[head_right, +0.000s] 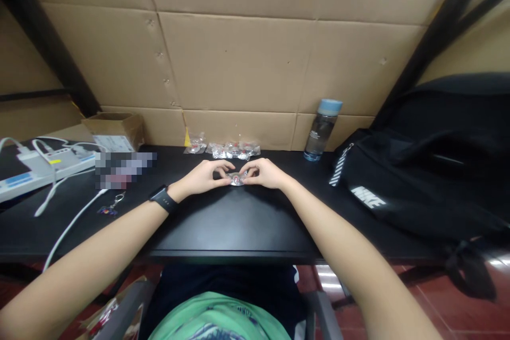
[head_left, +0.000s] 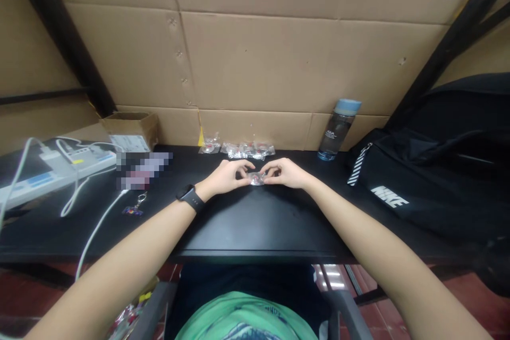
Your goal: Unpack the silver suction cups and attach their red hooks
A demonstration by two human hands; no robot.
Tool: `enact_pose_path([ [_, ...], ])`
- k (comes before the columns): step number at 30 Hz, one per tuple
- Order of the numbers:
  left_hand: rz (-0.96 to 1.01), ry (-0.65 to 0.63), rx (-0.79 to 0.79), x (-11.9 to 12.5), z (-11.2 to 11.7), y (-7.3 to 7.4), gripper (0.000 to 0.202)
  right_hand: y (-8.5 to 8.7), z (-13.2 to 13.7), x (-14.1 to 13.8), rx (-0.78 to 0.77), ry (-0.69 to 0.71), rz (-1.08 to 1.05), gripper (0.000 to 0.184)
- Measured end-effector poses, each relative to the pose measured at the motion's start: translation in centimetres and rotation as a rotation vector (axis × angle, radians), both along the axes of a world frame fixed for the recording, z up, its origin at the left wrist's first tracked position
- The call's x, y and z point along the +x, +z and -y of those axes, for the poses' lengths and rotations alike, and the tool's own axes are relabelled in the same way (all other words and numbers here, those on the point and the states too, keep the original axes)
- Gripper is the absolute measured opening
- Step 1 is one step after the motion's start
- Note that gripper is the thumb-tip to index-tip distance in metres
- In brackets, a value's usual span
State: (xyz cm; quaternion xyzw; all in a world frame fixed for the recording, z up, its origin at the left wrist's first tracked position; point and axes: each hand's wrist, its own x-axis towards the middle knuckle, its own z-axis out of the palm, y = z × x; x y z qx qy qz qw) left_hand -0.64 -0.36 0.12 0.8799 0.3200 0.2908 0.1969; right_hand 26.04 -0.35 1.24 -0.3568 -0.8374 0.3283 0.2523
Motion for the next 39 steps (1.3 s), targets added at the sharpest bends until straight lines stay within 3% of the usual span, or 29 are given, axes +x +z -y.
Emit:
enact_pose_path([
  [7, 0.068, 0.072, -0.035, 0.1, 0.2, -0.2, 0.042, -0.6, -0.2, -0.3, -0.003, -0.100, -0.004, 0.040],
  [13, -0.022, 0.166, 0.018, 0.2, -0.2, -0.5, 0.041, -1.4, -0.5, -0.6, 0.034, -0.174, -0.023, 0.041],
  [20, -0.173, 0.255, 0.153, 0.3, -0.2, -0.7, 0.029, -2.1, -0.6, -0.9, 0.323, -0.234, 0.149, 0.032],
  [24, -0.237, 0.219, 0.193, 0.2, -0.1, -0.9, 0.026, -2.0, -0.5, -0.9, 0.440, -0.190, 0.201, 0.027],
  [29, -0.309, 0.186, 0.227, 0.1, -0.4, -1.2, 0.032, -1.7, -0.4, -1.0, 0.412, -0.145, 0.275, 0.021],
  [35, -0.356, 0.187, 0.217, 0.0, -0.6, -1.5, 0.033, -2.0, -0.6, -0.8, 0.407, -0.173, 0.335, 0.024],
  [39, -0.377, 0.185, 0.195, -0.3, -0.7, -1.6, 0.032, -2.6, -1.2, -0.4, 0.440, -0.228, 0.409, 0.037],
])
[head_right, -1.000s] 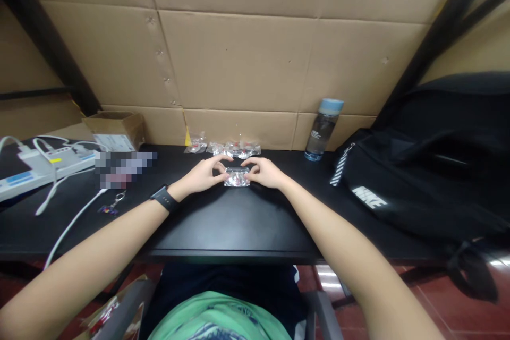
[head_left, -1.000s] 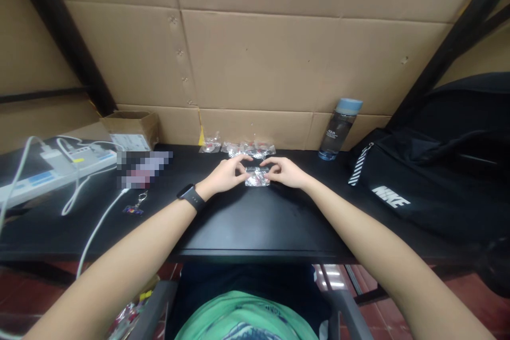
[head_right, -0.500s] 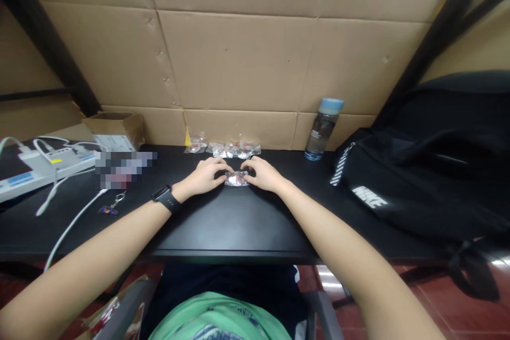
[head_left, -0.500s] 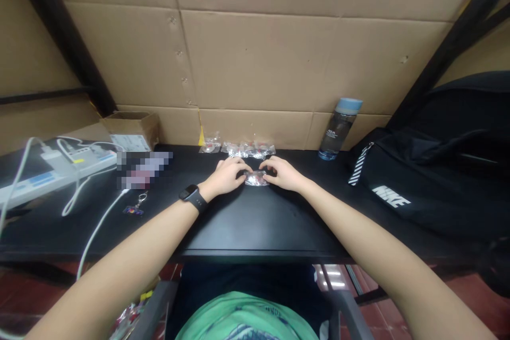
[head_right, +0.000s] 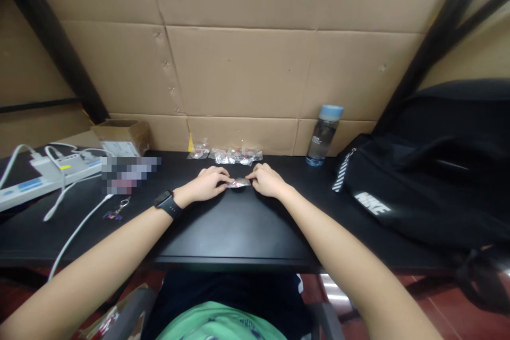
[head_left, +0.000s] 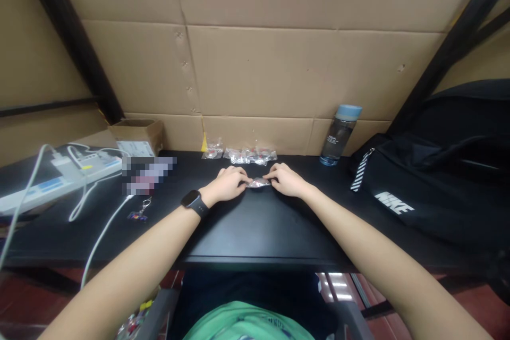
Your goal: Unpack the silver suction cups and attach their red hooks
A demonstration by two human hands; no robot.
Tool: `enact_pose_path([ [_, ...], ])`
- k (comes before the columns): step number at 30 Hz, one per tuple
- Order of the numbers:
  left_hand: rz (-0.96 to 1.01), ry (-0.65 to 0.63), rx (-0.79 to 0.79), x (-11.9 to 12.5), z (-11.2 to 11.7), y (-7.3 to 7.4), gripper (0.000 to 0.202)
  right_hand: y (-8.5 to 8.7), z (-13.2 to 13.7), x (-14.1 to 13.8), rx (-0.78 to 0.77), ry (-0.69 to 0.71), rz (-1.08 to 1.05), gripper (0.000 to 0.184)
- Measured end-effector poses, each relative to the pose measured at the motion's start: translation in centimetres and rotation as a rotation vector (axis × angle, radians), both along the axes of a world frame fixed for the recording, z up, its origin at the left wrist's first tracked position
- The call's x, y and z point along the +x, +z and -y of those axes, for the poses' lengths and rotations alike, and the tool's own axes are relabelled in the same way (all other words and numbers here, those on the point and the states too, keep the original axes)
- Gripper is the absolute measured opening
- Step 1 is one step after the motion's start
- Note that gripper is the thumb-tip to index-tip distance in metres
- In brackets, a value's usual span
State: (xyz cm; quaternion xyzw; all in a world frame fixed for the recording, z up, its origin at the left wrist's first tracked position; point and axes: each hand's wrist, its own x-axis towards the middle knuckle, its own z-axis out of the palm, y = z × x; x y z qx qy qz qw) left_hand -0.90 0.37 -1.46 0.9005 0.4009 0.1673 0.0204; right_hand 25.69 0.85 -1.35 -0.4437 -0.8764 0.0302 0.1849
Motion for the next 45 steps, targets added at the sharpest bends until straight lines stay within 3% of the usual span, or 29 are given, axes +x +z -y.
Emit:
enact_pose_path([
  [4, -0.033, -0.001, 0.020, -0.2, 0.1, 0.0, 0.032, 0.0, -0.3, 0.6, 0.004, -0.016, 0.075, 0.048],
  [8, -0.037, -0.028, 0.056, -0.1, 0.7, 0.6, 0.030, 0.8, 0.3, 0.8, 0.092, -0.041, 0.097, 0.044],
  [12, 0.002, -0.030, 0.081, 0.4, 1.3, 1.3, 0.029, 1.5, 1.2, 0.3, 0.145, 0.081, -0.024, 0.055],
  [21, 0.135, -0.239, -0.026, 0.7, 2.0, 2.3, 0.016, 1.1, 1.6, -1.5, 0.247, 0.201, -0.018, 0.024],
  [27, 0.257, -0.128, 0.010, 1.0, 1.8, 1.9, 0.037, 1.3, 1.4, -1.4, 0.310, 0.190, -0.085, 0.021],
  [34, 0.285, -0.108, 0.048, 1.3, 1.2, 1.0, 0.023, 1.1, 1.4, -1.9, 0.257, 0.209, -0.274, 0.018],
  [39, 0.325, -0.071, 0.064, 1.2, 0.7, 1.1, 0.019, 1.3, 1.7, -2.1, 0.259, 0.178, -0.351, 0.011],
  [42, 0.426, 0.051, -0.003, 0.2, -0.4, 1.3, 0.019, 1.6, 1.7, -1.8, 0.288, 0.135, -0.365, 0.012],
  [45, 0.584, 0.282, -0.082, -2.1, -2.3, 1.2, 0.018, 1.9, 1.6, -1.3, 0.292, 0.105, -0.373, 0.014],
])
